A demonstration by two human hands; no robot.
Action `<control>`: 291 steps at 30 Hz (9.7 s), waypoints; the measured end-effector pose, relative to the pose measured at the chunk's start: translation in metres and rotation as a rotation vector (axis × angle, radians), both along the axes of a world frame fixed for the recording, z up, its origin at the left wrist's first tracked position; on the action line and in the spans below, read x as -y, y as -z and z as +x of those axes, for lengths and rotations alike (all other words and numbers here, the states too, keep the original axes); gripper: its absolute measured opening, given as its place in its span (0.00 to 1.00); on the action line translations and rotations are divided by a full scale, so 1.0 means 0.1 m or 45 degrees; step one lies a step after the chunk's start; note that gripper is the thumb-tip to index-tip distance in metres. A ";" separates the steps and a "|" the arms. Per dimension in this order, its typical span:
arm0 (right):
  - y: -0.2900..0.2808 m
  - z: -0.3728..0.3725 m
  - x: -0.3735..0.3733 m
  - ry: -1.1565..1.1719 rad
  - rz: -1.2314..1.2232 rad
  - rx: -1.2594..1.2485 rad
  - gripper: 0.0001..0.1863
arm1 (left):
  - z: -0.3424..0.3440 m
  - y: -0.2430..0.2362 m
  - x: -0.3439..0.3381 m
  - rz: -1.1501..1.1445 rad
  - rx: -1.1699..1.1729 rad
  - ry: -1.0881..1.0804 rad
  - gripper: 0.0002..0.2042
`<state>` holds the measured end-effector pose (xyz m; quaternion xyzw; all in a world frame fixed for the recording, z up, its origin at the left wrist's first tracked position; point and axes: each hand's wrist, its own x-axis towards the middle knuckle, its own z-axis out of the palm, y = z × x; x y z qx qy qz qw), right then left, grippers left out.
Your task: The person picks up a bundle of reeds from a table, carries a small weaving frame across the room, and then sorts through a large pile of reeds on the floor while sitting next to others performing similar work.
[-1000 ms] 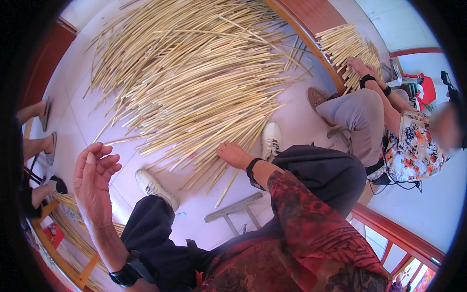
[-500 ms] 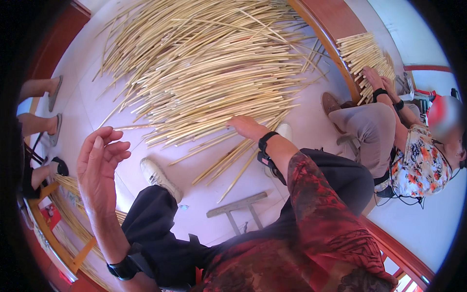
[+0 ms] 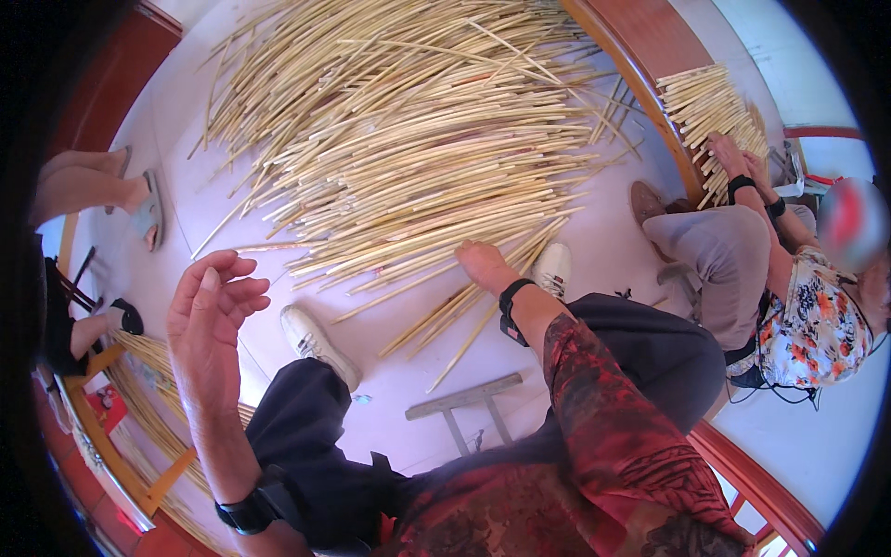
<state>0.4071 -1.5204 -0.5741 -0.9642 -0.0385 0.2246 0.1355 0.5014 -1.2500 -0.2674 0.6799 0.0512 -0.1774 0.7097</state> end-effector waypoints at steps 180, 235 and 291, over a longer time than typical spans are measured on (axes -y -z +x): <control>-0.08 0.34 -0.10 -0.033 0.001 0.239 0.08 | 0.26 0.09 -0.02 0.156 -0.035 0.136 0.13; -0.46 -0.08 1.42 -0.122 -0.379 0.263 0.07 | 0.23 0.10 0.32 0.235 -0.060 0.251 0.14; -0.25 -0.09 0.25 -0.038 -0.033 0.318 0.08 | 0.30 0.08 0.22 0.227 0.099 -0.086 0.17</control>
